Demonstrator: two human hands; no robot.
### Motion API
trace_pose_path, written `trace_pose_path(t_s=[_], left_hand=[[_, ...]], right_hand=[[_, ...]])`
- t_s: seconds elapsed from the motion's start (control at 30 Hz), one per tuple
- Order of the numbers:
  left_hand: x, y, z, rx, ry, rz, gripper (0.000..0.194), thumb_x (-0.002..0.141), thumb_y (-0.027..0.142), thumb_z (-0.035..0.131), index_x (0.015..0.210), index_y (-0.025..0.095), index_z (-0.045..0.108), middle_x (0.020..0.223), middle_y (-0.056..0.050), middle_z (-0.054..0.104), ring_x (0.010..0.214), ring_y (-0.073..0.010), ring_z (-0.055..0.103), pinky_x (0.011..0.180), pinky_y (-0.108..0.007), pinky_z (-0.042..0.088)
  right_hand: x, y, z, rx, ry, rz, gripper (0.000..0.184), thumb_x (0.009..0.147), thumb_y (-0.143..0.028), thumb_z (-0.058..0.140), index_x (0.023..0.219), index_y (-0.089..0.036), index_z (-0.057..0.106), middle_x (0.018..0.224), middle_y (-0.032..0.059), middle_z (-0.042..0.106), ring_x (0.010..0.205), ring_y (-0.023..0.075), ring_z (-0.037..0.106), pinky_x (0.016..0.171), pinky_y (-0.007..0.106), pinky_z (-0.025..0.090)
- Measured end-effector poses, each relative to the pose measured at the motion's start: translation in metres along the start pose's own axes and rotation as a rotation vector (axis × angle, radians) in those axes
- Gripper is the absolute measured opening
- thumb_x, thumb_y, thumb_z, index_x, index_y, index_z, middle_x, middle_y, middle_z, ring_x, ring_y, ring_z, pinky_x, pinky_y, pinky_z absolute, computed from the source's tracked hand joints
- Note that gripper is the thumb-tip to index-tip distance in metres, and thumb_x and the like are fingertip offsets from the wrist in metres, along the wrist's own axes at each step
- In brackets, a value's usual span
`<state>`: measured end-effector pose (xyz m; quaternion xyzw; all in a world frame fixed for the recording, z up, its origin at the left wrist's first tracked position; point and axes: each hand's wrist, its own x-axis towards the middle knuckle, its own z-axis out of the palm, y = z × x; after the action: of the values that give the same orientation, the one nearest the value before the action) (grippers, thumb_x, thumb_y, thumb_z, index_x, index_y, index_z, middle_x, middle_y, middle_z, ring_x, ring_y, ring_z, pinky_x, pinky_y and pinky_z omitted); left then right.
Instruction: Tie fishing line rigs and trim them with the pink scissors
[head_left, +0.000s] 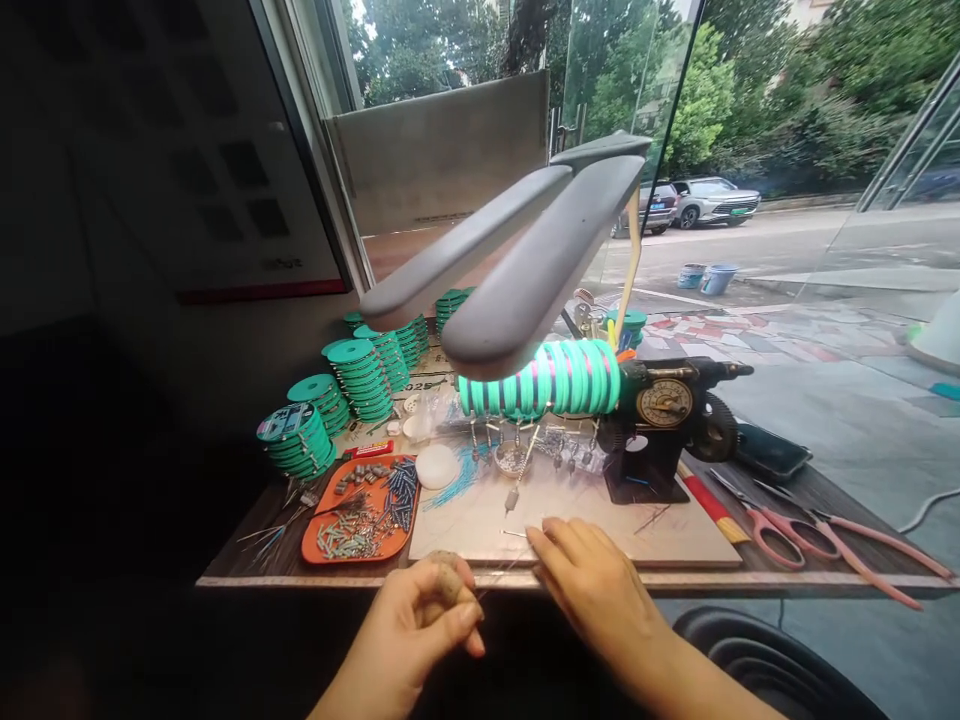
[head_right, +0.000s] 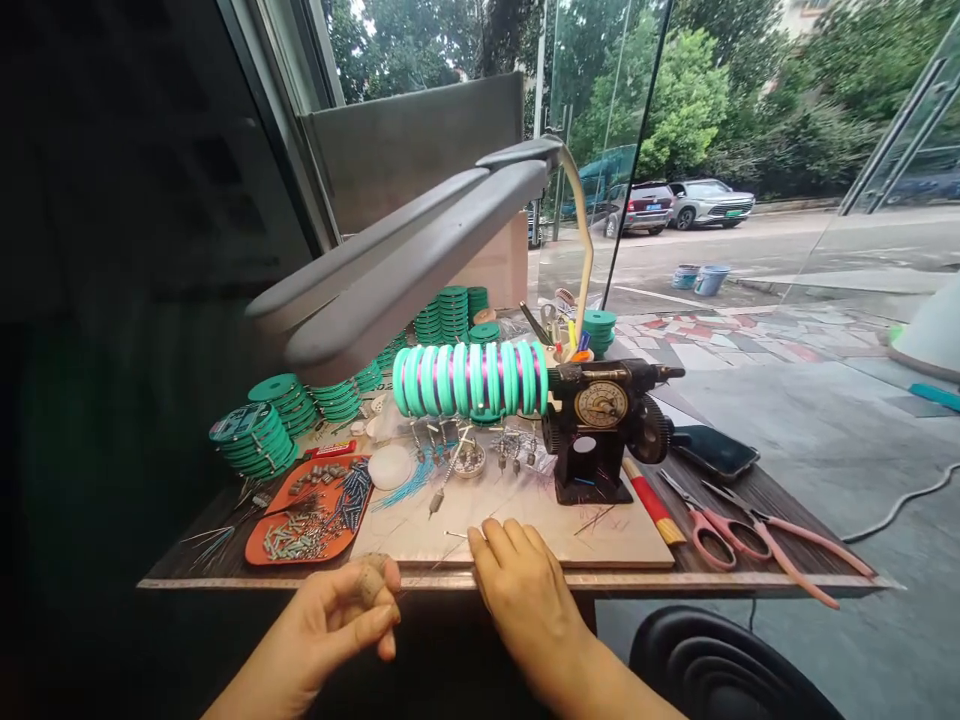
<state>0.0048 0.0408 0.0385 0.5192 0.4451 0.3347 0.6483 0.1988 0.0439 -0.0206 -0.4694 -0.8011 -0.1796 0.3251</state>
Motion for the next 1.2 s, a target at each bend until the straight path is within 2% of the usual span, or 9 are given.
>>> trace_pose_path(t_s=[0.1, 0.27, 0.4, 0.47, 0.6, 0.67, 0.77, 0.9, 1.2], left_hand=[[-0.002, 0.003, 0.000, -0.076, -0.010, -0.059, 0.019, 0.063, 0.024, 0.072, 0.054, 0.012, 0.061, 0.077, -0.002, 0.055, 0.063, -0.0098, 0.053, 0.065, -0.022, 0.038], [0.000, -0.013, 0.007, -0.563, 0.062, -0.311, 0.006, 0.063, 0.012, 0.070, 0.063, 0.010, 0.064, 0.060, 0.000, 0.054, 0.056, -0.0077, 0.048, 0.066, -0.025, 0.040], [-0.002, -0.027, 0.016, -0.919, 0.070, -0.312, 0.006, 0.065, 0.010, 0.069, 0.064, 0.008, 0.064, 0.070, -0.003, 0.059, 0.056, -0.0071, 0.049, 0.063, -0.025, 0.041], [-0.002, -0.033, 0.023, -1.061, 0.033, -0.289, 0.008, 0.065, 0.011, 0.070, 0.066, 0.006, 0.064, 0.072, -0.004, 0.061, 0.056, -0.0070, 0.049, 0.062, -0.023, 0.041], [0.002, -0.043, 0.037, -1.254, -0.087, -0.251, 0.014, 0.065, 0.015, 0.072, 0.072, 0.005, 0.066, 0.077, -0.005, 0.064, 0.061, -0.0081, 0.053, 0.065, -0.022, 0.042], [0.004, -0.047, 0.043, -1.323, -0.145, -0.230, 0.013, 0.065, 0.016, 0.073, 0.071, 0.006, 0.067, 0.077, -0.005, 0.066, 0.066, -0.0096, 0.057, 0.069, -0.022, 0.043], [0.007, -0.050, 0.048, -1.382, -0.192, -0.222, 0.011, 0.067, 0.015, 0.072, 0.071, 0.007, 0.067, 0.077, -0.005, 0.068, 0.072, -0.0117, 0.061, 0.073, -0.022, 0.043], [0.009, -0.051, 0.051, -1.408, -0.185, -0.209, 0.010, 0.068, 0.014, 0.070, 0.073, 0.007, 0.067, 0.079, -0.007, 0.069, 0.071, -0.0116, 0.062, 0.072, -0.021, 0.044], [0.008, -0.050, 0.051, -1.437, -0.198, -0.214, 0.007, 0.068, 0.012, 0.070, 0.072, 0.007, 0.067, 0.080, -0.006, 0.070, 0.074, -0.0122, 0.063, 0.073, -0.021, 0.044]], right_hand=[[-0.005, -0.002, 0.007, 0.035, 0.047, -0.030, 0.037, 0.093, -0.014, 0.027, 0.085, -0.012, 0.064, 0.073, 0.0088, 0.063, 0.062, 0.0179, 0.053, 0.058, 0.029, 0.039], [-0.013, -0.002, 0.005, 0.111, 0.081, -0.056, 0.043, 0.093, -0.012, 0.023, 0.073, -0.015, 0.061, 0.068, 0.0077, 0.062, 0.058, 0.0163, 0.052, 0.057, 0.028, 0.037], [-0.013, 0.000, -0.005, 0.179, 0.116, -0.074, 0.032, 0.091, -0.011, 0.029, 0.080, -0.015, 0.059, 0.073, 0.0080, 0.064, 0.061, 0.0173, 0.056, 0.059, 0.028, 0.041], [-0.012, 0.000, -0.017, 0.347, 0.123, 0.000, 0.018, 0.088, -0.013, 0.040, 0.086, -0.016, 0.057, 0.078, 0.0067, 0.064, 0.067, 0.0172, 0.060, 0.063, 0.026, 0.046], [-0.004, -0.014, -0.042, 0.937, 0.033, 0.406, 0.008, 0.082, -0.018, 0.053, 0.087, -0.023, 0.056, 0.079, 0.0003, 0.065, 0.072, 0.0144, 0.064, 0.064, 0.018, 0.052], [0.001, -0.024, -0.045, 1.193, 0.001, 0.565, 0.008, 0.082, -0.020, 0.054, 0.085, -0.025, 0.059, 0.080, -0.0002, 0.067, 0.074, 0.0151, 0.066, 0.065, 0.020, 0.054], [0.004, -0.034, -0.039, 1.373, -0.007, 0.658, 0.007, 0.081, -0.022, 0.057, 0.083, -0.025, 0.062, 0.081, 0.0010, 0.068, 0.074, 0.0152, 0.066, 0.065, 0.020, 0.054], [0.000, -0.038, -0.029, 1.389, 0.026, 0.693, 0.005, 0.078, -0.022, 0.061, 0.081, -0.025, 0.065, 0.079, 0.0019, 0.067, 0.075, 0.0150, 0.065, 0.065, 0.018, 0.053], [-0.001, -0.038, -0.029, 1.400, 0.017, 0.771, 0.005, 0.078, -0.025, 0.061, 0.079, -0.023, 0.065, 0.078, 0.0038, 0.067, 0.074, 0.0170, 0.064, 0.063, 0.021, 0.052]])
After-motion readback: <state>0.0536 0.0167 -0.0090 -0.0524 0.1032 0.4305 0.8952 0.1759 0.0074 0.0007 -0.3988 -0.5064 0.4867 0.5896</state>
